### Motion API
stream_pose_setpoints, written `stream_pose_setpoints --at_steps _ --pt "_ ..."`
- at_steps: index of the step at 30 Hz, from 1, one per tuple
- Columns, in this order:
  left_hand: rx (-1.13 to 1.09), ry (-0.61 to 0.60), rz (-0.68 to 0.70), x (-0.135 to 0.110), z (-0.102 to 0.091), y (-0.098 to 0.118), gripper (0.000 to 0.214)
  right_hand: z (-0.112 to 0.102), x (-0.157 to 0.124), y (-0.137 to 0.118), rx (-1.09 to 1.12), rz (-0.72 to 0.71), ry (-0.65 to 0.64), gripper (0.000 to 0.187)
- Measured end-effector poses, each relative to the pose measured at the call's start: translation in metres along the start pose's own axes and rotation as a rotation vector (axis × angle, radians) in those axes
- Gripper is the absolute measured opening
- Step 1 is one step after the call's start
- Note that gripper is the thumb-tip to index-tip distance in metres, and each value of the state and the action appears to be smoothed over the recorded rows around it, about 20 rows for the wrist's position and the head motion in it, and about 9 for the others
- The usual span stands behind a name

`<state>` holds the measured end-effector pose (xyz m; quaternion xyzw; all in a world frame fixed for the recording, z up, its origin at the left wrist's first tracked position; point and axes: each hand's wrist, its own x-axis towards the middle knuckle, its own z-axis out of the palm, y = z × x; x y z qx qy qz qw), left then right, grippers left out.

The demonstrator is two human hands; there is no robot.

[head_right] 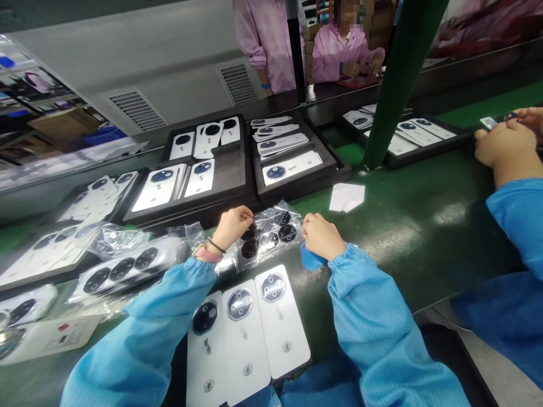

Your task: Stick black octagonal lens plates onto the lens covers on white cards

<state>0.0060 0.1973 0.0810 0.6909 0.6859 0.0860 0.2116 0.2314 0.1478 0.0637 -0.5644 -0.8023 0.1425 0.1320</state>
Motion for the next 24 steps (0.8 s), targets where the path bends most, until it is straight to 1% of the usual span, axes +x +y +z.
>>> stream_pose_setpoints --at_steps 4,7,10,12,15,20,24 --pt "-0.047 -0.043 0.003 -0.002 0.003 0.003 0.024 -0.002 0.001 0.0 0.04 -0.006 0.063 0.019" --pt "-0.052 -0.065 0.016 -0.004 0.003 0.006 0.024 0.001 0.005 -0.005 0.068 -0.014 0.105 0.026" --pt "-0.044 -0.084 0.039 -0.006 0.003 0.008 0.023 0.01 0.01 -0.015 0.083 -0.062 0.098 0.03" --pt "-0.044 -0.09 0.053 -0.006 0.004 0.008 0.022 0.017 0.014 -0.02 0.084 -0.088 0.083 0.038" --pt "-0.047 -0.091 0.06 -0.006 0.005 0.008 0.024 0.026 0.018 -0.022 0.077 -0.086 0.079 0.051" --pt "-0.046 -0.084 0.035 -0.006 0.004 0.007 0.024 0.032 0.019 -0.022 0.074 -0.064 0.086 0.065" --pt "-0.048 -0.08 -0.01 -0.008 0.001 0.001 0.024 0.035 0.018 -0.025 0.074 -0.04 0.08 0.075"
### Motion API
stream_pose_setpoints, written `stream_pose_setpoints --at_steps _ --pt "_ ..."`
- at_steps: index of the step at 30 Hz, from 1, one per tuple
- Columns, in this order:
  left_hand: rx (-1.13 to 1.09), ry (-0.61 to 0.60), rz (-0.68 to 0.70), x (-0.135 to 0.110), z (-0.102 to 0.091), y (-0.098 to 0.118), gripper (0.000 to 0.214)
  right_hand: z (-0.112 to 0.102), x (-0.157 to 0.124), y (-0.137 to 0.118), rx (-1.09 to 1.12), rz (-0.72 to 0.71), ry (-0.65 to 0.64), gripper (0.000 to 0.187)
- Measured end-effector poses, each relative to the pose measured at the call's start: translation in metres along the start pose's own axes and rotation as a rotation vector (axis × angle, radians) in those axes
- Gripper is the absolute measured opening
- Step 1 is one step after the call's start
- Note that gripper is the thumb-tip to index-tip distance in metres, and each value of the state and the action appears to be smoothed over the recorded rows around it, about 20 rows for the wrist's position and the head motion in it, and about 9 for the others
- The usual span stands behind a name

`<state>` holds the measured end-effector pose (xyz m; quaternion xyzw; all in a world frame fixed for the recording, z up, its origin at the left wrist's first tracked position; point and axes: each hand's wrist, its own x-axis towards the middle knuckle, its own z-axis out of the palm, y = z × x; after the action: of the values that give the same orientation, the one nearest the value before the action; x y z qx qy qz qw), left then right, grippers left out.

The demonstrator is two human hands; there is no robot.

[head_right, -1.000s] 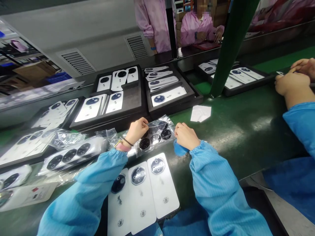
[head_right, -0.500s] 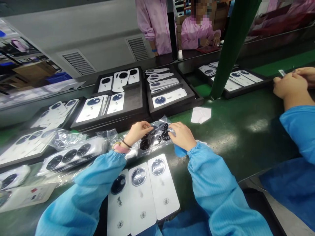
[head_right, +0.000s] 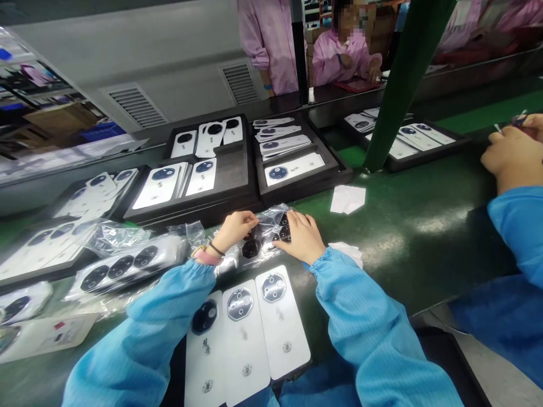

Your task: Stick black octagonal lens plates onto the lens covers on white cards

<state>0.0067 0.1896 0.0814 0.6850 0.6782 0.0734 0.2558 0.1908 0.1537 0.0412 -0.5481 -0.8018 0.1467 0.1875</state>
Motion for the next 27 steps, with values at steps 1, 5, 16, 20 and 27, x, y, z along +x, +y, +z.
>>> stream_pose_setpoints --at_steps 1,5,16,20,27 --pt "-0.002 0.0 -0.011 -0.001 -0.001 -0.002 0.024 0.001 0.0 -0.001 0.0 0.006 -0.003 0.077" --pt "-0.007 0.005 -0.055 -0.007 -0.007 -0.01 0.024 0.002 -0.001 -0.003 0.001 0.027 -0.016 0.083" --pt "-0.023 0.174 -0.137 -0.039 -0.028 -0.03 0.015 0.005 0.0 -0.005 0.003 0.039 -0.021 0.09" --pt "-0.119 0.243 -0.169 -0.057 -0.04 -0.04 0.021 0.005 0.0 -0.007 -0.006 0.053 -0.045 0.1" --pt "-0.308 0.442 -0.265 -0.08 -0.053 -0.061 0.012 0.009 -0.001 -0.004 -0.02 0.05 -0.055 0.102"
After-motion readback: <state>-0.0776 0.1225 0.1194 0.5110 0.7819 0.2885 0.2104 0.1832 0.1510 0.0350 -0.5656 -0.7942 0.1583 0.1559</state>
